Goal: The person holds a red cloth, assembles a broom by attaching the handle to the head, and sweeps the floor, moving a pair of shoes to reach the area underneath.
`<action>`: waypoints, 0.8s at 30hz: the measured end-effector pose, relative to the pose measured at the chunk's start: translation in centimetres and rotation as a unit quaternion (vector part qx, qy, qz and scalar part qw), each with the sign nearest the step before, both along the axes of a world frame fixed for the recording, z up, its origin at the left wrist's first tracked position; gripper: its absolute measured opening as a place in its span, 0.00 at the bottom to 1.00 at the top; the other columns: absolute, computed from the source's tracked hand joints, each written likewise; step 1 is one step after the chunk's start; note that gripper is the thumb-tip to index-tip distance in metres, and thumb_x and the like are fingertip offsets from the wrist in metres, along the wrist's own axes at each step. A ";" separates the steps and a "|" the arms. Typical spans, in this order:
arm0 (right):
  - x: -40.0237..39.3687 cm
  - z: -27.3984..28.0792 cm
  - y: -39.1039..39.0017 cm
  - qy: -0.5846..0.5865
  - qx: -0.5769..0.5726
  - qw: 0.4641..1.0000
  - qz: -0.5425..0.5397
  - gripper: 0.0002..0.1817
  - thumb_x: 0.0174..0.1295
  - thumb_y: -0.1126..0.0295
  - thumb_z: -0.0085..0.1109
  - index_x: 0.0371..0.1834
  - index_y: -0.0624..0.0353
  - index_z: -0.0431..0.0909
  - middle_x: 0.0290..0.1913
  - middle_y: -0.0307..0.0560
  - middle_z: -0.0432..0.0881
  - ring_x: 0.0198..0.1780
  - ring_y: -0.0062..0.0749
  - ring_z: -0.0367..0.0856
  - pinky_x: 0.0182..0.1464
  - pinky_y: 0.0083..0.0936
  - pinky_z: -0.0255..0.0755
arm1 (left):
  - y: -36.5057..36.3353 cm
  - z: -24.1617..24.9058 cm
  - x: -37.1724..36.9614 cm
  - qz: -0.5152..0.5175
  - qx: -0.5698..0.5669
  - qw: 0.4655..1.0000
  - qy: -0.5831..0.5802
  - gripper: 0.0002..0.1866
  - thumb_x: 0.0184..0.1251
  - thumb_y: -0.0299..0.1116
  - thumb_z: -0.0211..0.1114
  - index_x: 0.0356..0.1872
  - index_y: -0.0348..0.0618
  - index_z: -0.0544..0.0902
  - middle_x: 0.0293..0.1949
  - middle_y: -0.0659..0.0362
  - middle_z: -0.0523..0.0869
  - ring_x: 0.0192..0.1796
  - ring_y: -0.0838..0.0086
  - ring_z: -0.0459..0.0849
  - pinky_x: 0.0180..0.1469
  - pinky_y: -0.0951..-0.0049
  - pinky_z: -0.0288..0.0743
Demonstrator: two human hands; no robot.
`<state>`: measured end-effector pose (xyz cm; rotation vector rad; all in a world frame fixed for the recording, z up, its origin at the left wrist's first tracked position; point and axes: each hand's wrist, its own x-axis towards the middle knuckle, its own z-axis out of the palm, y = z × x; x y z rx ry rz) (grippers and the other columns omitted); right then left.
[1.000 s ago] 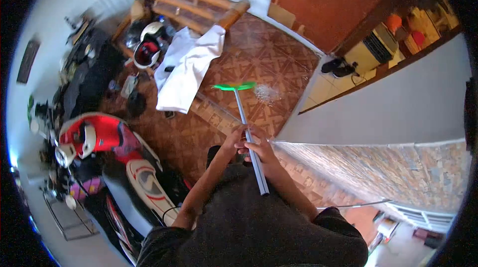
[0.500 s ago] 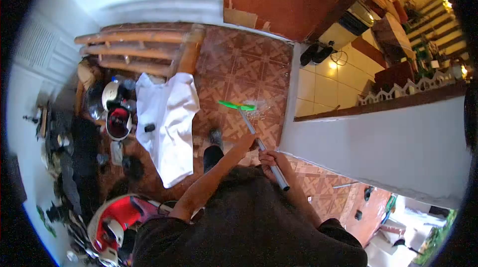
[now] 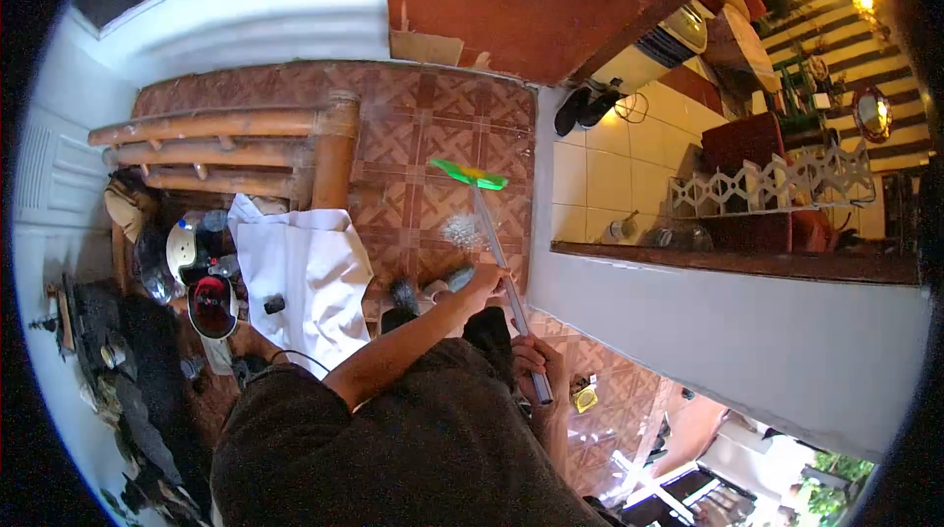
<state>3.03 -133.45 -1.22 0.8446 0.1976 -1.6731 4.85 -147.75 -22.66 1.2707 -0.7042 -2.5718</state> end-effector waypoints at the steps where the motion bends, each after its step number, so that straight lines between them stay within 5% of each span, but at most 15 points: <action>1: -0.4 0.2 -0.2 -0.012 -0.005 1.000 -0.020 0.18 0.71 0.77 0.38 0.61 0.76 0.57 0.32 0.45 0.66 0.24 0.20 0.64 0.21 0.14 0.64 | -0.5 -0.3 -0.9 -0.011 -0.005 1.000 0.000 0.12 0.65 0.36 0.61 0.25 0.38 0.80 0.16 0.60 0.75 0.14 0.77 0.65 0.18 0.74 0.58; 10: -7.4 0.2 -6.4 0.023 -0.092 0.995 0.006 0.08 0.69 0.80 0.39 0.47 0.74 0.62 0.30 0.47 0.66 0.23 0.21 0.64 0.23 0.15 0.65 | -6.6 -4.4 -8.7 -0.099 -0.051 0.993 -0.027 0.13 0.65 0.35 0.61 0.27 0.35 0.83 0.15 0.59 0.75 0.11 0.77 0.62 0.16 0.75 0.53; 11: -8.0 0.1 -7.1 0.023 -0.098 0.995 0.006 0.07 0.69 0.80 0.39 0.45 0.73 0.63 0.29 0.46 0.66 0.23 0.21 0.64 0.23 0.15 0.65 | -8.2 1.2 -7.3 -0.099 -0.146 0.984 0.013 0.13 0.65 0.35 0.61 0.27 0.35 0.83 0.15 0.59 0.76 0.11 0.77 0.62 0.16 0.75 0.53; 16: -12.3 0.2 -9.7 0.081 -0.074 0.990 0.091 0.06 0.69 0.75 0.43 0.38 0.69 0.64 0.26 0.42 0.66 0.21 0.19 0.64 0.22 0.13 0.67 | -13.6 3.4 -8.3 -0.118 -0.020 0.992 0.035 0.13 0.67 0.38 0.59 0.32 0.37 0.84 0.25 0.58 0.84 0.18 0.79 0.69 0.19 0.77 0.58; 17: -13.0 -0.4 -10.1 0.137 -0.050 0.983 0.109 0.07 0.70 0.73 0.44 0.38 0.69 0.65 0.27 0.42 0.67 0.22 0.19 0.65 0.22 0.13 0.68 | -14.8 1.5 -7.6 -0.214 -0.123 0.965 0.084 0.13 0.69 0.40 0.58 0.36 0.40 0.83 0.34 0.57 0.87 0.25 0.79 0.75 0.23 0.78 0.63; 20: -15.8 -4.0 -10.1 0.170 -0.072 0.970 0.158 0.11 0.70 0.70 0.46 0.37 0.69 0.66 0.32 0.46 0.69 0.23 0.20 0.68 0.22 0.13 0.69 | -17.7 8.1 -7.8 -0.185 -0.076 0.979 0.027 0.14 0.70 0.42 0.56 0.41 0.43 0.82 0.39 0.57 0.88 0.31 0.77 0.81 0.29 0.80 0.70; 23: -17.5 -8.8 -11.0 0.237 -0.121 0.954 0.139 0.12 0.69 0.68 0.46 0.38 0.70 0.67 0.34 0.48 0.70 0.25 0.24 0.70 0.21 0.15 0.70 | -23.8 5.4 -7.2 -0.358 -0.274 0.892 -0.011 0.14 0.70 0.41 0.57 0.45 0.42 0.82 0.42 0.58 0.87 0.37 0.75 0.85 0.36 0.79 0.74; 24: -18.3 -11.0 -11.3 0.171 -0.151 0.964 0.135 0.12 0.69 0.68 0.44 0.39 0.70 0.66 0.31 0.47 0.70 0.24 0.26 0.71 0.22 0.17 0.71 | -25.6 5.2 -6.6 -0.348 -0.291 0.891 -0.020 0.15 0.70 0.41 0.57 0.46 0.42 0.81 0.41 0.58 0.87 0.37 0.74 0.85 0.37 0.78 0.75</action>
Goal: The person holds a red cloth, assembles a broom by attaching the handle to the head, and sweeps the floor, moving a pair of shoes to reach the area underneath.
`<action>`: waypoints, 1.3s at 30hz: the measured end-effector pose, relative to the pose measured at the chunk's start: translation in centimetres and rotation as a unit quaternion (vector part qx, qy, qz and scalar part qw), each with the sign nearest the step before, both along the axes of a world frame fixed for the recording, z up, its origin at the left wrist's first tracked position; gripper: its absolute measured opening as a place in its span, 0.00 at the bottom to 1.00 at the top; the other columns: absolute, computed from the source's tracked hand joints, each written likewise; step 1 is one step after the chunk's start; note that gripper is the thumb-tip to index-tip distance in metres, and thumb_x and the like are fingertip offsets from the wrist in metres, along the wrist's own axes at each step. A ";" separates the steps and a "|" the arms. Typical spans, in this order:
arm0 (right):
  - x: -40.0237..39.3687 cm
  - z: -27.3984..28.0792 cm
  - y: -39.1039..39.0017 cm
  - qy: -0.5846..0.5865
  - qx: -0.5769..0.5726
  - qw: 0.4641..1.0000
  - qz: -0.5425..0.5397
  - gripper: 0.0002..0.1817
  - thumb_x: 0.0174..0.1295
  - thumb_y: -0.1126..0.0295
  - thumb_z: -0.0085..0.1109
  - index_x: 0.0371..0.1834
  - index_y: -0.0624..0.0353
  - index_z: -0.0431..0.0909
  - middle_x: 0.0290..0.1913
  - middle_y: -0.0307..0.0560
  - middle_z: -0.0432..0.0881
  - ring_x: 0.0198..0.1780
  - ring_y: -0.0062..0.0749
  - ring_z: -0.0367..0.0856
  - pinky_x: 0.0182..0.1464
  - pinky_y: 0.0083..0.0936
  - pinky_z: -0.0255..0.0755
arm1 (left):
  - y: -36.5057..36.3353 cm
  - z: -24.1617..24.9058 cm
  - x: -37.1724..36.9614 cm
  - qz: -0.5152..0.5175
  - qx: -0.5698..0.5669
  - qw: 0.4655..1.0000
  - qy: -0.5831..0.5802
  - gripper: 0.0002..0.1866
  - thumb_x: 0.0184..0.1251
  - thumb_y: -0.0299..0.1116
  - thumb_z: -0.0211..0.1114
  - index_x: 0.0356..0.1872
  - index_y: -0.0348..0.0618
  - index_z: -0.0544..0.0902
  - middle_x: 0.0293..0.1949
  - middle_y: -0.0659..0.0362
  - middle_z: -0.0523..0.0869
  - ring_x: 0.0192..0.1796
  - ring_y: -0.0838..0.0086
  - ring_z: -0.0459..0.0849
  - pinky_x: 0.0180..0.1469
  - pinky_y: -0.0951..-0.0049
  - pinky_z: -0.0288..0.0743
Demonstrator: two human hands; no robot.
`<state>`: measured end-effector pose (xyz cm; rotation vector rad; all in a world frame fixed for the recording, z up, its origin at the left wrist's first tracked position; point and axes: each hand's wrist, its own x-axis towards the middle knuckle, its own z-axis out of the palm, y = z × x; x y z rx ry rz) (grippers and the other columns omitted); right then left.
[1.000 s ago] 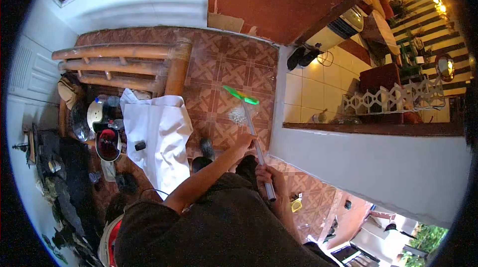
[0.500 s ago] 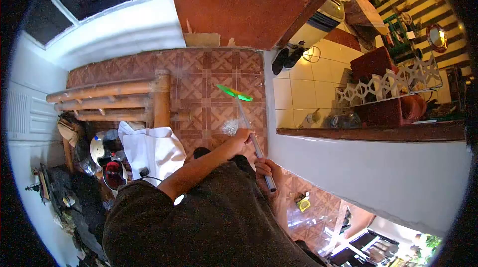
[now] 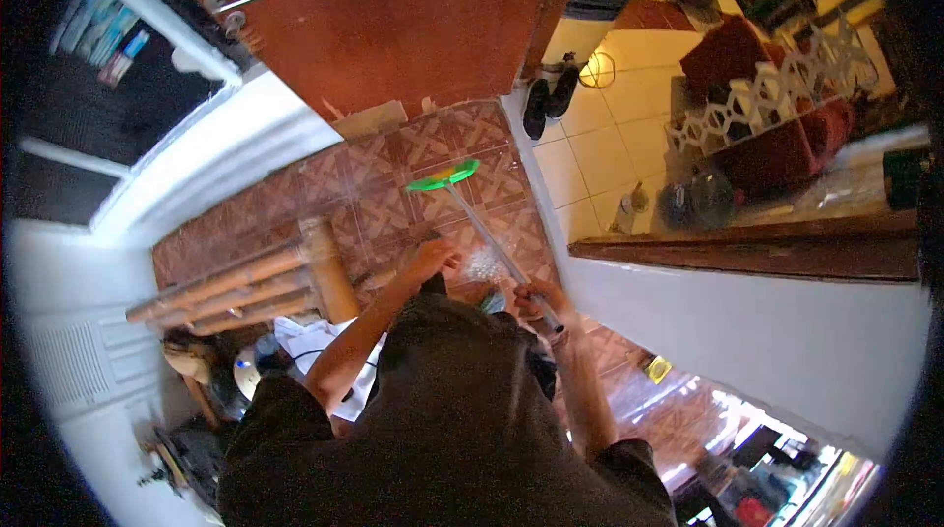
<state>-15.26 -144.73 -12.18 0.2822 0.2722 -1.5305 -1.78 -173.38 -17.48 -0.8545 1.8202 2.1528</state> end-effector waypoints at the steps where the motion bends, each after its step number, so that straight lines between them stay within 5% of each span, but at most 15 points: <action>1: -0.8 -2.2 -0.3 -0.072 -0.015 0.997 0.012 0.12 0.70 0.69 0.43 0.40 0.71 0.66 0.29 0.46 0.70 0.24 0.28 0.71 0.22 0.19 0.71 | -1.7 -0.2 0.6 0.010 -0.018 1.000 0.002 0.15 0.70 0.41 0.57 0.47 0.41 0.81 0.41 0.58 0.87 0.37 0.74 0.84 0.37 0.77 0.75; 3: -2.3 -5.5 -1.4 -0.188 -0.090 0.976 0.064 0.12 0.70 0.70 0.40 0.42 0.72 0.66 0.25 0.44 0.69 0.23 0.30 0.71 0.23 0.22 0.72 | -5.1 -0.5 0.9 0.043 -0.007 0.999 0.027 0.15 0.71 0.41 0.57 0.48 0.40 0.81 0.39 0.58 0.86 0.38 0.75 0.84 0.38 0.76 0.75; 6: -2.1 7.3 -7.3 -0.230 -0.084 0.962 -0.122 0.10 0.69 0.71 0.38 0.39 0.67 0.66 0.24 0.42 0.69 0.21 0.28 0.70 0.24 0.22 0.73 | -9.5 -0.7 0.2 0.099 0.064 0.991 0.056 0.16 0.71 0.41 0.57 0.47 0.38 0.81 0.37 0.58 0.86 0.37 0.76 0.83 0.37 0.74 0.75; 8: -2.3 9.0 -7.7 -0.257 -0.016 0.942 -0.217 0.11 0.70 0.68 0.41 0.36 0.65 0.68 0.24 0.41 0.71 0.21 0.24 0.72 0.20 0.19 0.73 | -11.5 -1.0 -1.4 0.131 0.081 0.987 0.041 0.16 0.71 0.41 0.56 0.46 0.37 0.81 0.36 0.57 0.85 0.38 0.76 0.82 0.38 0.74 0.74; 10: -1.5 9.9 -7.4 -0.108 0.088 0.921 -0.364 0.09 0.69 0.71 0.41 0.35 0.65 0.67 0.24 0.41 0.69 0.26 0.22 0.71 0.21 0.15 0.73 | -11.8 1.7 -4.2 0.146 0.051 0.988 0.004 0.15 0.71 0.41 0.57 0.45 0.38 0.81 0.36 0.58 0.85 0.37 0.76 0.82 0.38 0.74 0.74; 13: -1.2 12.6 -6.3 -0.194 0.012 0.879 -0.436 0.08 0.69 0.72 0.41 0.34 0.65 0.64 0.26 0.40 0.64 0.24 0.21 0.66 0.23 0.14 0.67 | -12.1 0.7 -6.7 0.137 0.026 0.990 0.017 0.14 0.70 0.41 0.57 0.44 0.40 0.81 0.35 0.59 0.85 0.35 0.76 0.82 0.39 0.74 0.74; 17: 1.3 11.3 -3.3 -0.182 0.051 0.841 -0.507 0.08 0.69 0.74 0.40 0.32 0.65 0.65 0.24 0.37 0.63 0.20 0.17 0.62 0.19 0.12 0.62 | -11.3 -0.1 -11.3 0.071 0.034 0.997 -0.009 0.14 0.69 0.43 0.59 0.38 0.42 0.82 0.30 0.62 0.84 0.31 0.78 0.80 0.38 0.76 0.72; 20: 3.0 9.9 -0.7 -0.136 0.085 0.823 -0.545 0.09 0.69 0.75 0.40 0.30 0.64 0.65 0.23 0.37 0.63 0.18 0.17 0.61 0.17 0.12 0.61 | -9.8 2.0 -14.2 -0.100 -0.066 0.993 0.019 0.17 0.68 0.47 0.61 0.31 0.42 0.81 0.25 0.63 0.81 0.28 0.79 0.78 0.34 0.76 0.70; 21: 3.3 9.9 0.0 -0.126 0.131 0.807 -0.562 0.09 0.69 0.74 0.42 0.29 0.64 0.65 0.23 0.38 0.64 0.18 0.17 0.61 0.17 0.11 0.61 | -9.0 1.4 -14.8 -0.081 -0.053 0.995 0.015 0.18 0.68 0.48 0.62 0.29 0.42 0.81 0.24 0.64 0.80 0.27 0.80 0.77 0.33 0.76 0.70; 24: 3.1 10.5 3.2 -0.220 0.018 0.788 -0.574 0.07 0.66 0.73 0.44 0.30 0.62 0.65 0.23 0.39 0.64 0.20 0.21 0.63 0.20 0.16 0.63 | -7.0 0.4 -16.3 -0.053 -0.018 0.998 0.020 0.20 0.67 0.50 0.63 0.27 0.41 0.80 0.22 0.66 0.77 0.25 0.81 0.74 0.29 0.77 0.67; 26: 2.1 9.9 4.9 -0.196 0.141 0.721 -0.650 0.05 0.65 0.74 0.45 0.32 0.61 0.66 0.24 0.41 0.66 0.22 0.23 0.64 0.23 0.17 0.64 | -5.6 2.7 -17.2 -0.077 0.003 0.996 0.046 0.20 0.66 0.50 0.64 0.27 0.41 0.81 0.21 0.66 0.76 0.24 0.82 0.74 0.27 0.78 0.66; 28: 0.3 8.8 7.2 -0.213 0.139 0.695 -0.673 0.07 0.63 0.74 0.46 0.27 0.59 0.66 0.22 0.40 0.65 0.21 0.23 0.62 0.22 0.17 0.62 | -4.6 0.5 -17.6 -0.027 0.022 0.999 0.034 0.20 0.68 0.50 0.62 0.28 0.41 0.81 0.21 0.66 0.76 0.23 0.81 0.73 0.27 0.78 0.66; 30: -0.6 2.9 11.4 -0.119 0.072 0.729 -0.670 0.08 0.62 0.76 0.46 0.25 0.63 0.67 0.25 0.43 0.68 0.25 0.26 0.70 0.20 0.20 0.68 | -3.3 0.7 -17.7 0.003 0.018 1.000 0.022 0.19 0.69 0.48 0.61 0.29 0.41 0.82 0.21 0.65 0.76 0.23 0.81 0.73 0.28 0.78 0.65; 31: -1.9 0.8 13.4 -0.170 0.057 0.746 -0.641 0.09 0.59 0.78 0.48 0.21 0.62 0.67 0.22 0.42 0.68 0.23 0.27 0.69 0.19 0.19 0.65 | -2.3 2.5 -17.6 0.008 0.003 1.000 0.016 0.19 0.70 0.48 0.60 0.30 0.41 0.82 0.21 0.65 0.77 0.23 0.81 0.73 0.28 0.78 0.65; 39: -9.0 -5.5 20.0 -0.273 0.090 0.684 -0.671 0.05 0.49 0.75 0.57 0.27 0.63 0.71 0.22 0.46 0.72 0.21 0.26 0.70 0.20 0.18 0.68 | 0.7 5.7 -15.8 0.002 0.015 1.000 0.022 0.14 0.72 0.42 0.55 0.36 0.41 0.82 0.22 0.64 0.78 0.26 0.79 0.74 0.31 0.76 0.66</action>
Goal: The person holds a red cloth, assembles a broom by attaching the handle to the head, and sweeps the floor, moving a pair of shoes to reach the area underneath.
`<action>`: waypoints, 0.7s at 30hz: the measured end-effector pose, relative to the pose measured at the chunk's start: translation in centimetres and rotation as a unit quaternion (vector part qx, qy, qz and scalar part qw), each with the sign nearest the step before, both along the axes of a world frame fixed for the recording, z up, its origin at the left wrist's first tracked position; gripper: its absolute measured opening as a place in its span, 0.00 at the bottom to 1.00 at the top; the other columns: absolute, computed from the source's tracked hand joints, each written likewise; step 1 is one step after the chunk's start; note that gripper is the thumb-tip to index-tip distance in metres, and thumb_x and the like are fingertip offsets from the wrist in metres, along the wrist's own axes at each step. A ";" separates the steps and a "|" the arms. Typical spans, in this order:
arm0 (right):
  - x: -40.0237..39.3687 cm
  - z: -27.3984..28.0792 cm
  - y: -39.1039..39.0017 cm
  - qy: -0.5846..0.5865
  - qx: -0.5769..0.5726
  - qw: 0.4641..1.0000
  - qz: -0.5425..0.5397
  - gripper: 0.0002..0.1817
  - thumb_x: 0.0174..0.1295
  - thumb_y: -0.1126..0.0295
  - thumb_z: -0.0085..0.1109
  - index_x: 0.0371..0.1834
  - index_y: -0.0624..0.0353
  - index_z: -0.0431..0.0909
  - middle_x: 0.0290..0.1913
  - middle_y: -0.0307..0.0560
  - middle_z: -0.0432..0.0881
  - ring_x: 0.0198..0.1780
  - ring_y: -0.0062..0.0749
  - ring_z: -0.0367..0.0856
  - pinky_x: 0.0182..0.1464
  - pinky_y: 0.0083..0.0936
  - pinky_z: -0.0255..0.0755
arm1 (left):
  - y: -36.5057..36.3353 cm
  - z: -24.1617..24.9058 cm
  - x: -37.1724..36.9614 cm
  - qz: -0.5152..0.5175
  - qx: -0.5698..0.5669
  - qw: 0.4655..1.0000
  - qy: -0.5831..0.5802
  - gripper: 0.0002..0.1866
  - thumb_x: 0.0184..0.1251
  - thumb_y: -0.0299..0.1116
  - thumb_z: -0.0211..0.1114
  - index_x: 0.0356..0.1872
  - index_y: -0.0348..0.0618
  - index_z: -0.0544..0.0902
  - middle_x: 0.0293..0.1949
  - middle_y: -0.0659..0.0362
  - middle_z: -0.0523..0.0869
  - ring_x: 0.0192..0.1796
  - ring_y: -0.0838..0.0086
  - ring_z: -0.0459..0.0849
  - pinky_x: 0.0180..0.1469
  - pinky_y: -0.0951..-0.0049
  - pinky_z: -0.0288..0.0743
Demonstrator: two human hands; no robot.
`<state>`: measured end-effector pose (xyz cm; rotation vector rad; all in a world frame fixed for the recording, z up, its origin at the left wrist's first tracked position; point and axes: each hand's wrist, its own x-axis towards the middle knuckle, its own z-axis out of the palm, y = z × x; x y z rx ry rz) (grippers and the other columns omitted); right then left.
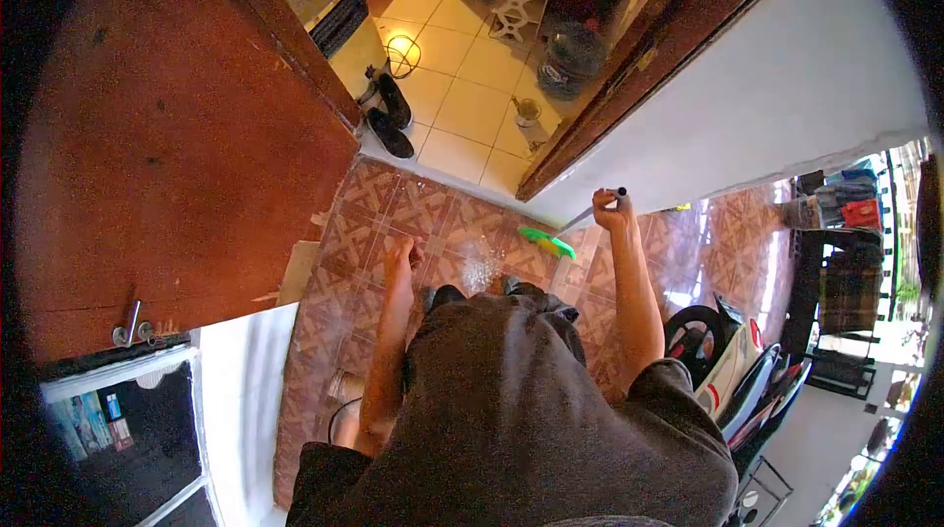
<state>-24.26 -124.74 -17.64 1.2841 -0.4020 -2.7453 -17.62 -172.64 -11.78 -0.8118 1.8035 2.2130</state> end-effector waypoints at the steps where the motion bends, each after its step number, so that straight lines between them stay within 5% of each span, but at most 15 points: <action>1: -1.0 0.6 0.1 -0.027 0.014 1.000 -0.006 0.07 0.49 0.74 0.57 0.29 0.64 0.71 0.24 0.47 0.73 0.21 0.27 0.71 0.21 0.18 0.69 | 0.2 -0.2 0.2 0.010 0.001 1.000 -0.005 0.14 0.72 0.42 0.55 0.36 0.42 0.82 0.22 0.64 0.78 0.26 0.79 0.74 0.31 0.76 0.66; 3: -2.1 2.5 -0.3 -0.084 0.041 0.995 -0.020 0.10 0.49 0.74 0.58 0.34 0.65 0.72 0.28 0.51 0.76 0.22 0.27 0.72 0.22 0.18 0.70 | 0.1 -1.1 0.9 0.019 0.010 1.000 -0.013 0.13 0.72 0.41 0.55 0.36 0.43 0.82 0.23 0.65 0.78 0.26 0.80 0.74 0.31 0.76 0.65; 7: -3.0 -0.8 1.3 -0.016 0.101 0.994 -0.035 0.16 0.58 0.64 0.53 0.42 0.66 0.71 0.36 0.58 0.80 0.24 0.31 0.74 0.27 0.25 0.74 | 0.7 -1.3 1.5 0.016 0.044 0.999 -0.012 0.13 0.72 0.41 0.55 0.36 0.44 0.81 0.23 0.65 0.78 0.27 0.80 0.74 0.30 0.77 0.64; 11: -3.0 -1.1 1.6 0.027 0.062 0.996 -0.061 0.29 0.68 0.52 0.39 0.57 0.71 0.66 0.44 0.62 0.80 0.35 0.42 0.80 0.31 0.26 0.76 | 1.0 -1.9 2.2 -0.008 0.066 0.998 -0.020 0.12 0.72 0.41 0.54 0.38 0.44 0.82 0.24 0.65 0.78 0.28 0.80 0.74 0.30 0.77 0.64; 19: -2.7 0.1 -0.8 -0.027 0.048 0.995 -0.081 0.31 0.69 0.54 0.40 0.60 0.75 0.62 0.48 0.66 0.78 0.42 0.45 0.80 0.38 0.30 0.79 | 0.8 -2.3 2.5 -0.017 0.066 0.997 -0.035 0.12 0.71 0.40 0.56 0.41 0.44 0.81 0.27 0.63 0.81 0.31 0.79 0.79 0.33 0.75 0.69; 21: -2.0 -0.2 -3.3 -0.094 0.240 0.966 -0.025 0.28 0.68 0.56 0.42 0.60 0.72 0.62 0.46 0.62 0.78 0.44 0.43 0.79 0.41 0.30 0.78 | -0.1 -3.2 2.9 -0.040 0.030 0.999 -0.022 0.11 0.70 0.39 0.57 0.40 0.44 0.81 0.29 0.63 0.82 0.33 0.78 0.80 0.35 0.74 0.71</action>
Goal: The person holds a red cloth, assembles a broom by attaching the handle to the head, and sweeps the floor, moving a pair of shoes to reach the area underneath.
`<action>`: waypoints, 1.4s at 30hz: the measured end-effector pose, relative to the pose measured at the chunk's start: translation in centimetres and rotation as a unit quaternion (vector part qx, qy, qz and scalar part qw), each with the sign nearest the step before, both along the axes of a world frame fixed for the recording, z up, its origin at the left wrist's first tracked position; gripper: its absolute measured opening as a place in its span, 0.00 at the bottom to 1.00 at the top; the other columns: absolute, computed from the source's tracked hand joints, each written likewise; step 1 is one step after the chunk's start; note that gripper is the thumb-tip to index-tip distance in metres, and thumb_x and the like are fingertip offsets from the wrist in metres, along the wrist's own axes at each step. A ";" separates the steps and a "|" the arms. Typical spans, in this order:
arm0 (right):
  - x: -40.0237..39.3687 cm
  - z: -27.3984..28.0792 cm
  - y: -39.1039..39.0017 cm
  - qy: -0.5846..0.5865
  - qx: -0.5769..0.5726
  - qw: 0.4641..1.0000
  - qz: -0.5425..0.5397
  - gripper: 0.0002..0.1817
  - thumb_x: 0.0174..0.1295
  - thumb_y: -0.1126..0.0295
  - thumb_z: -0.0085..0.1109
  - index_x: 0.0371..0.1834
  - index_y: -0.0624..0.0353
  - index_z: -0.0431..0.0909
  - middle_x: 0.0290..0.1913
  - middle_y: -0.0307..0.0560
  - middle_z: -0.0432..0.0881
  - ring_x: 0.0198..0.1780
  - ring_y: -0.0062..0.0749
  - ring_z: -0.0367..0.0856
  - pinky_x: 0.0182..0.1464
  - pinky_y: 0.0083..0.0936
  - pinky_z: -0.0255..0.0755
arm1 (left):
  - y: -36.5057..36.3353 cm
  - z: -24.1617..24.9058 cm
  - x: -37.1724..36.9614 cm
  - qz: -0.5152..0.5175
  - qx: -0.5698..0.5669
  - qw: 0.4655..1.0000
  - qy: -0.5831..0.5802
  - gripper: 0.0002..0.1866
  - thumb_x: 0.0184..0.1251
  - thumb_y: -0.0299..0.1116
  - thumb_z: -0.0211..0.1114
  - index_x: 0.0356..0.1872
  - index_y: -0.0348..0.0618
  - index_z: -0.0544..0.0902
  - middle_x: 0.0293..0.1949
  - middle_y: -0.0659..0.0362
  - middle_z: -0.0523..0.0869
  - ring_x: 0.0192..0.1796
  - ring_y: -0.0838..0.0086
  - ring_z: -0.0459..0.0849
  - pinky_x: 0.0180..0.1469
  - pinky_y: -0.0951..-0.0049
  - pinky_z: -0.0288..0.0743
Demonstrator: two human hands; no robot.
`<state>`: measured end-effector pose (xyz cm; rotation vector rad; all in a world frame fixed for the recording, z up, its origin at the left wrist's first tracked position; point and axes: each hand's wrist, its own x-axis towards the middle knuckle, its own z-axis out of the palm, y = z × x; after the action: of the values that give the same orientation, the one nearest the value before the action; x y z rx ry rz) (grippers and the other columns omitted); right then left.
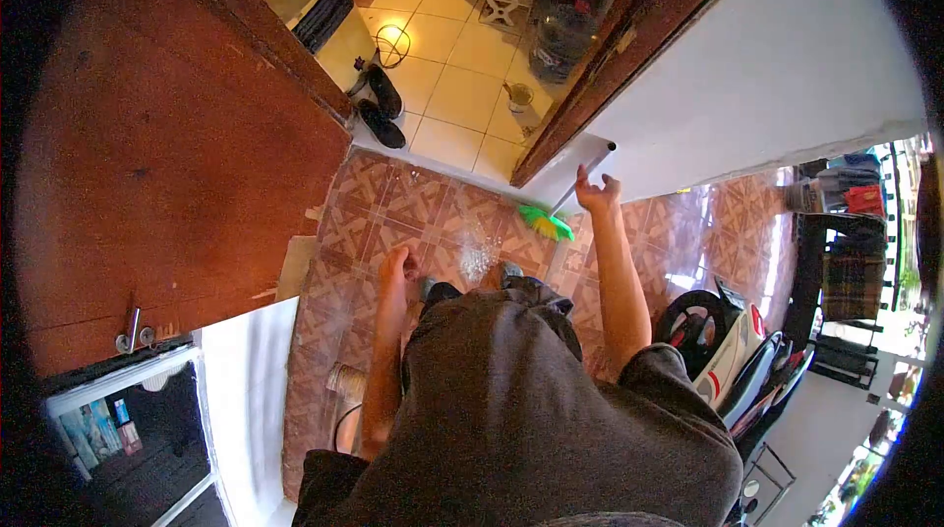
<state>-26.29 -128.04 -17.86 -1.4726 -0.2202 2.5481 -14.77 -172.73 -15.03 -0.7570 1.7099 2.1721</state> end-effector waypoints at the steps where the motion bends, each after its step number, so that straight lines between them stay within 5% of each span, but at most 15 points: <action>1: 1.2 -0.7 -0.5 0.005 0.038 0.998 0.052 0.26 0.68 0.57 0.45 0.59 0.69 0.63 0.45 0.58 0.79 0.45 0.41 0.79 0.42 0.30 0.78 | -0.6 -0.4 0.3 -0.020 -0.031 0.999 0.020 0.10 0.69 0.39 0.58 0.40 0.43 0.81 0.30 0.62 0.83 0.34 0.77 0.81 0.35 0.74 0.72; 4: 7.3 -1.0 -2.7 0.053 0.139 0.958 0.246 0.19 0.66 0.59 0.51 0.54 0.59 0.68 0.40 0.47 0.79 0.44 0.32 0.78 0.39 0.26 0.75 | -3.9 -0.3 2.9 -0.160 -0.232 0.955 0.096 0.09 0.67 0.37 0.60 0.39 0.41 0.81 0.31 0.60 0.83 0.36 0.74 0.83 0.36 0.74 0.73; 6: 11.6 5.3 -5.3 0.024 0.264 0.884 0.384 0.14 0.65 0.60 0.53 0.48 0.56 0.72 0.36 0.42 0.79 0.38 0.26 0.78 0.33 0.24 0.71 | -6.8 1.1 5.8 -0.269 -0.355 0.891 0.091 0.10 0.67 0.36 0.61 0.40 0.40 0.80 0.31 0.60 0.82 0.35 0.73 0.82 0.36 0.74 0.73; 8: 16.2 7.0 -5.7 -0.034 0.374 0.761 0.529 0.11 0.64 0.62 0.55 0.43 0.56 0.76 0.31 0.41 0.80 0.33 0.24 0.77 0.29 0.24 0.68 | -9.3 2.8 9.3 -0.375 -0.428 0.822 0.025 0.11 0.66 0.35 0.61 0.42 0.39 0.79 0.30 0.59 0.80 0.34 0.72 0.81 0.35 0.74 0.73; 11: 24.8 6.0 -4.2 -0.011 0.590 0.479 0.650 0.14 0.63 0.64 0.58 0.47 0.60 0.77 0.26 0.40 0.80 0.31 0.25 0.77 0.30 0.25 0.69 | -10.4 5.3 14.9 -0.388 -0.406 0.825 -0.061 0.10 0.65 0.34 0.61 0.42 0.39 0.79 0.30 0.59 0.80 0.34 0.72 0.80 0.35 0.74 0.72; 13: 27.7 7.9 -3.9 0.051 0.474 0.457 0.751 0.18 0.62 0.66 0.59 0.52 0.65 0.76 0.35 0.44 0.83 0.39 0.29 0.79 0.41 0.25 0.72 | -9.8 6.3 17.8 -0.320 -0.371 0.867 -0.092 0.10 0.64 0.33 0.62 0.42 0.39 0.79 0.30 0.59 0.80 0.34 0.72 0.80 0.35 0.74 0.72; 16: 28.8 10.4 -6.9 0.097 0.393 0.609 0.682 0.16 0.58 0.76 0.59 0.51 0.64 0.77 0.45 0.46 0.83 0.44 0.29 0.77 0.49 0.28 0.71 | -7.9 7.0 20.4 -0.222 -0.334 0.909 -0.111 0.10 0.63 0.32 0.63 0.42 0.39 0.78 0.30 0.59 0.79 0.34 0.72 0.80 0.35 0.74 0.72; 17: 28.8 9.9 -6.9 0.106 0.414 0.589 0.686 0.22 0.59 0.72 0.60 0.58 0.64 0.74 0.55 0.48 0.80 0.52 0.33 0.76 0.56 0.29 0.69 | -7.4 7.1 20.8 -0.203 -0.331 0.915 -0.111 0.10 0.62 0.31 0.63 0.42 0.40 0.78 0.31 0.59 0.79 0.34 0.72 0.79 0.35 0.74 0.72; 23: 31.3 3.2 -5.5 -0.004 0.420 0.649 0.634 0.24 0.61 0.66 0.59 0.60 0.64 0.73 0.58 0.53 0.79 0.59 0.38 0.74 0.61 0.31 0.66 | -4.7 7.9 21.0 -0.106 -0.311 0.939 -0.099 0.11 0.60 0.28 0.64 0.43 0.40 0.78 0.31 0.59 0.78 0.33 0.73 0.78 0.34 0.73 0.71; 26: 33.4 0.9 -6.1 -0.115 0.531 0.600 0.587 0.24 0.64 0.62 0.56 0.60 0.64 0.73 0.57 0.58 0.79 0.59 0.42 0.74 0.61 0.29 0.65 | -4.2 8.4 21.3 -0.081 -0.310 0.943 -0.092 0.11 0.59 0.27 0.65 0.43 0.40 0.77 0.31 0.59 0.78 0.33 0.73 0.78 0.34 0.73 0.71; 30: 28.1 11.5 -8.8 -0.149 0.539 0.509 0.654 0.21 0.63 0.62 0.57 0.56 0.61 0.74 0.41 0.50 0.83 0.35 0.39 0.78 0.41 0.31 0.72 | -4.0 9.2 21.8 -0.056 -0.312 0.944 -0.087 0.13 0.57 0.25 0.66 0.43 0.41 0.77 0.31 0.59 0.77 0.33 0.73 0.77 0.33 0.73 0.71; 31: 28.6 11.2 -8.4 -0.114 0.586 0.511 0.619 0.15 0.58 0.70 0.60 0.48 0.60 0.75 0.34 0.46 0.81 0.30 0.35 0.76 0.35 0.30 0.71 | -4.0 9.2 22.0 -0.050 -0.311 0.945 -0.087 0.13 0.57 0.25 0.66 0.43 0.41 0.77 0.31 0.59 0.77 0.33 0.73 0.77 0.33 0.73 0.71; 34: 27.1 14.0 -7.3 -0.014 0.613 0.516 0.598 0.14 0.52 0.80 0.60 0.42 0.60 0.72 0.28 0.42 0.76 0.29 0.29 0.75 0.33 0.26 0.70 | -4.4 9.3 22.7 -0.034 -0.311 0.946 -0.084 0.14 0.55 0.23 0.67 0.44 0.41 0.76 0.31 0.59 0.76 0.32 0.73 0.76 0.33 0.73 0.70; 38: 21.9 21.8 -10.5 -0.054 0.478 0.677 0.557 0.15 0.48 0.86 0.53 0.39 0.58 0.70 0.28 0.37 0.70 0.30 0.19 0.70 0.31 0.15 0.67 | -4.8 10.8 22.4 -0.055 -0.342 0.934 -0.083 0.16 0.54 0.21 0.68 0.44 0.41 0.76 0.32 0.59 0.76 0.32 0.74 0.76 0.33 0.72 0.70; 42: 20.8 22.4 -10.1 0.004 0.450 0.657 0.605 0.18 0.46 0.87 0.50 0.41 0.59 0.71 0.31 0.37 0.72 0.35 0.20 0.74 0.35 0.18 0.71 | -3.3 15.1 19.7 -0.067 -0.389 0.918 -0.033 0.16 0.51 0.20 0.69 0.41 0.42 0.76 0.32 0.59 0.76 0.33 0.74 0.75 0.35 0.74 0.70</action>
<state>-5.51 -138.13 4.55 -0.8725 -2.7339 2.1951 4.91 -176.02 0.07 -0.8265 2.5130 1.3104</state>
